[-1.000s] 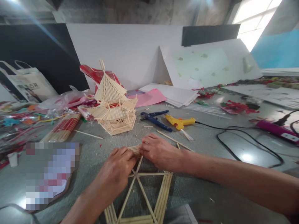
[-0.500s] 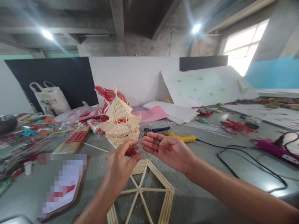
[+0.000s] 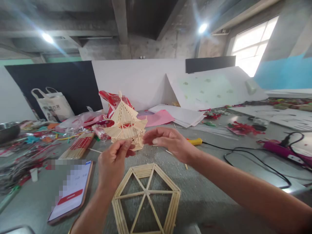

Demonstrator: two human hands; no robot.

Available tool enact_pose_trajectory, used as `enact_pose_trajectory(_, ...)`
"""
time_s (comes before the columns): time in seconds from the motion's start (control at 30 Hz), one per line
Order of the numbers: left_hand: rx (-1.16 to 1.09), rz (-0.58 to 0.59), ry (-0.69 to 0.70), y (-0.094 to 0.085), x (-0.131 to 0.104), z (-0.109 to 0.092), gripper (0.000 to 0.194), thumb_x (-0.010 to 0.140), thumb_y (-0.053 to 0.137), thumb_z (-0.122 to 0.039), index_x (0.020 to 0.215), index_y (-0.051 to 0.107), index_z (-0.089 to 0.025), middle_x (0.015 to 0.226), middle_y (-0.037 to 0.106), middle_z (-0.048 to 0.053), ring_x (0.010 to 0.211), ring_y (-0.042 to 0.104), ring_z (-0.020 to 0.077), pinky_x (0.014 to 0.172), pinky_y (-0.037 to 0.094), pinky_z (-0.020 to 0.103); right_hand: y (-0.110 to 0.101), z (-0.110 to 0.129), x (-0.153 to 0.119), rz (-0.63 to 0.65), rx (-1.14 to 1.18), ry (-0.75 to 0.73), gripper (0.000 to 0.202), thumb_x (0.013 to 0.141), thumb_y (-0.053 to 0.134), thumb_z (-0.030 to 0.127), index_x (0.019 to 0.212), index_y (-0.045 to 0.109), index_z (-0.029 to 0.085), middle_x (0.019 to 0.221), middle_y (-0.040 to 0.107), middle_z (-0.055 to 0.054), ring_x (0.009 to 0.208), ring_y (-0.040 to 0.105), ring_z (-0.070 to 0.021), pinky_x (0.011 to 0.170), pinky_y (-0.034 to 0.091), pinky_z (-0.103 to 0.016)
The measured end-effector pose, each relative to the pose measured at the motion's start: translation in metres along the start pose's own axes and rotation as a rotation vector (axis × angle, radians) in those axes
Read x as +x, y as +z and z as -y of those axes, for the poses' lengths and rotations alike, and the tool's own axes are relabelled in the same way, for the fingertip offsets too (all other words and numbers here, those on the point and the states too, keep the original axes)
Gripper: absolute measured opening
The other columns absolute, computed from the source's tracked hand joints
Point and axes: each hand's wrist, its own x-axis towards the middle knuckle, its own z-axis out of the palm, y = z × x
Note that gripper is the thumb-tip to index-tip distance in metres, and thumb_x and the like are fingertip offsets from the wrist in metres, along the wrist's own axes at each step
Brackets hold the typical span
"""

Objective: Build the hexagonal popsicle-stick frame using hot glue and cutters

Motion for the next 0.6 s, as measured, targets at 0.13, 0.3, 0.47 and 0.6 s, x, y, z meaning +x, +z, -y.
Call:
enact_pose_trajectory(0.13,0.036,-0.077,-0.022,-0.013,-0.003,0.017,0.031,0.083,0.048,-0.046,0.087,0.064,-0.020,0.067,0.066,-0.002,0.059,0.062,0.0118,0.060,0.048,0.023,-0.020,-0.029,-0.008,-0.073,-0.823,-0.161,0.024,0.075,0.048,0.012,0.091,0.065,0.017,0.096,0.067,-0.007,0.090,0.060,-0.0182,0.084,0.044,-0.035)
enact_pose_trajectory(0.3,0.341,-0.094,0.013,-0.032,-0.020,0.033,0.042,0.087,0.034,-0.049,0.064,0.054,-0.021,0.050,0.055,-0.004,0.048,0.053,0.0113,0.054,0.041,0.024,-0.032,-0.060,-0.027,0.225,-1.111,-0.146,0.025,0.080,0.045,0.011,0.093,0.066,0.016,0.095,0.066,-0.009,0.092,0.059,-0.0194,0.083,0.044,-0.034)
enact_pose_trajectory(0.47,0.439,-0.133,-0.013,-0.042,-0.038,0.040,0.040,0.083,0.040,-0.055,0.067,0.060,-0.024,0.060,0.064,-0.004,0.059,0.060,0.0142,0.061,0.043,0.025,-0.040,-0.059,-0.037,0.218,-1.095,-0.097,0.022,0.081,0.048,0.015,0.094,0.066,0.017,0.096,0.066,-0.009,0.093,0.058,-0.0196,0.085,0.043,-0.035)
enact_pose_trajectory(0.6,0.516,-0.209,-0.015,-0.059,-0.050,0.066,0.024,0.078,0.053,-0.053,0.085,0.066,-0.034,0.082,0.072,-0.007,0.071,0.066,0.0184,0.059,0.047,0.026,-0.055,-0.057,-0.036,0.106,-1.088,-0.133,0.023,0.081,0.049,0.016,0.096,0.066,0.019,0.098,0.066,-0.009,0.095,0.058,-0.0213,0.086,0.043,-0.039)
